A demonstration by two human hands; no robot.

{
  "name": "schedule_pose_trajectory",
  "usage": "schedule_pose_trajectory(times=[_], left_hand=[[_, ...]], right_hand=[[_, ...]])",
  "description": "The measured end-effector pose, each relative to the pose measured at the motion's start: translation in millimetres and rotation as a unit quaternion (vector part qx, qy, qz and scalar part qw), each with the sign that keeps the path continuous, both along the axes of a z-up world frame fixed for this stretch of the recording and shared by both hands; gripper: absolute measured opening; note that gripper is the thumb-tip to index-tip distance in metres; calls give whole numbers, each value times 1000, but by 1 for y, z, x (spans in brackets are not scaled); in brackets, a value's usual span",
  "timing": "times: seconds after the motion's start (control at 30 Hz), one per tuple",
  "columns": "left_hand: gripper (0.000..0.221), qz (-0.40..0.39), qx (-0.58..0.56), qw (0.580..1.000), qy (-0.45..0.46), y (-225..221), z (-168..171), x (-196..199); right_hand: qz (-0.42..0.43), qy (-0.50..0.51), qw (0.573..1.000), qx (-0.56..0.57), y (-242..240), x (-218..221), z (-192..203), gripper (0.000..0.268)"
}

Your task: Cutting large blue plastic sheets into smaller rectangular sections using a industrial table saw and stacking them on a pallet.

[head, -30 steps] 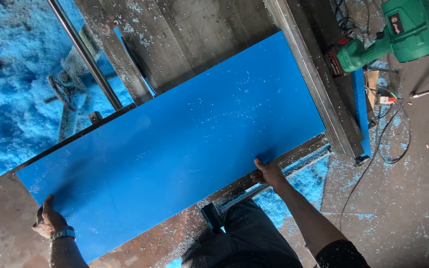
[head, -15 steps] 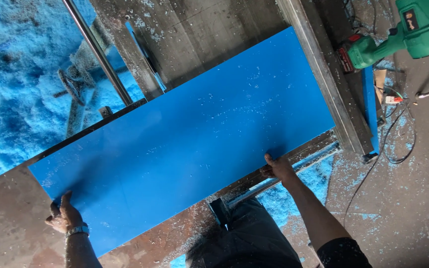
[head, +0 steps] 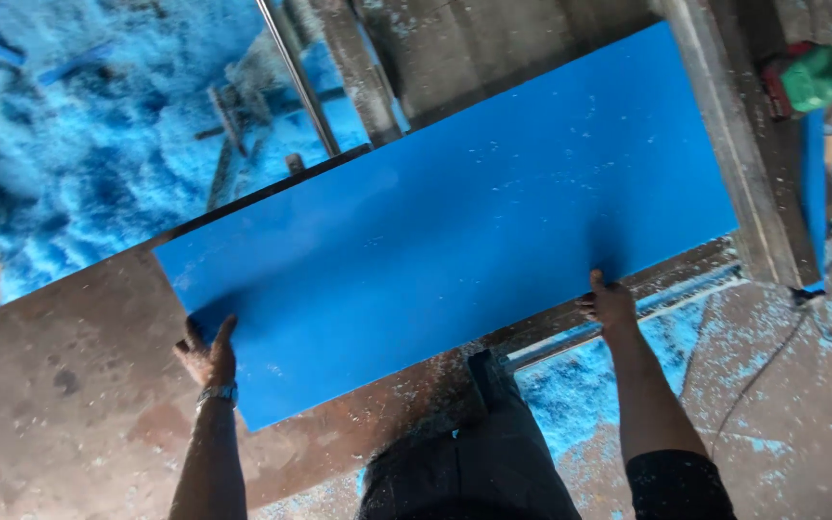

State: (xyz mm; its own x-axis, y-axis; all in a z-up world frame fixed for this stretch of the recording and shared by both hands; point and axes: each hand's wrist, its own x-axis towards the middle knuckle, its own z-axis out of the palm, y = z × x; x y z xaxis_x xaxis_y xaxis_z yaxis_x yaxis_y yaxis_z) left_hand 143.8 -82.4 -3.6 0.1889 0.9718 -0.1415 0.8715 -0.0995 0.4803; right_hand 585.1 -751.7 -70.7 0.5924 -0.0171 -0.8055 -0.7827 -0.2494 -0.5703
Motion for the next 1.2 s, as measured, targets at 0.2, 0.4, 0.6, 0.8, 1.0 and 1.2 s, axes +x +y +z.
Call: schedule_pose_trajectory(times=[0.2,0.4,0.6,0.8,1.0,1.2], left_hand=[[88,73,-70,994,-30,-3,18,14],[104,-18,-50,999,7,-29,36,19],[121,-302,22,946,120,-145,91,73],[137,-463,31,884,51,-208,103,89],[132,-501,68,854,121,-218,76,91],[135,-472,58,857,198,-228,95,107]], right_hand=[[-9,-6,1000,-13,23,4,17,48],[99,-24,989,-103,29,6,56,55],[486,-304,660,-486,32,3,116,72],[576,-498,561,-325,55,29,167,97],[637,-470,512,-332,59,57,164,123],[640,-481,516,-306,51,67,155,128]])
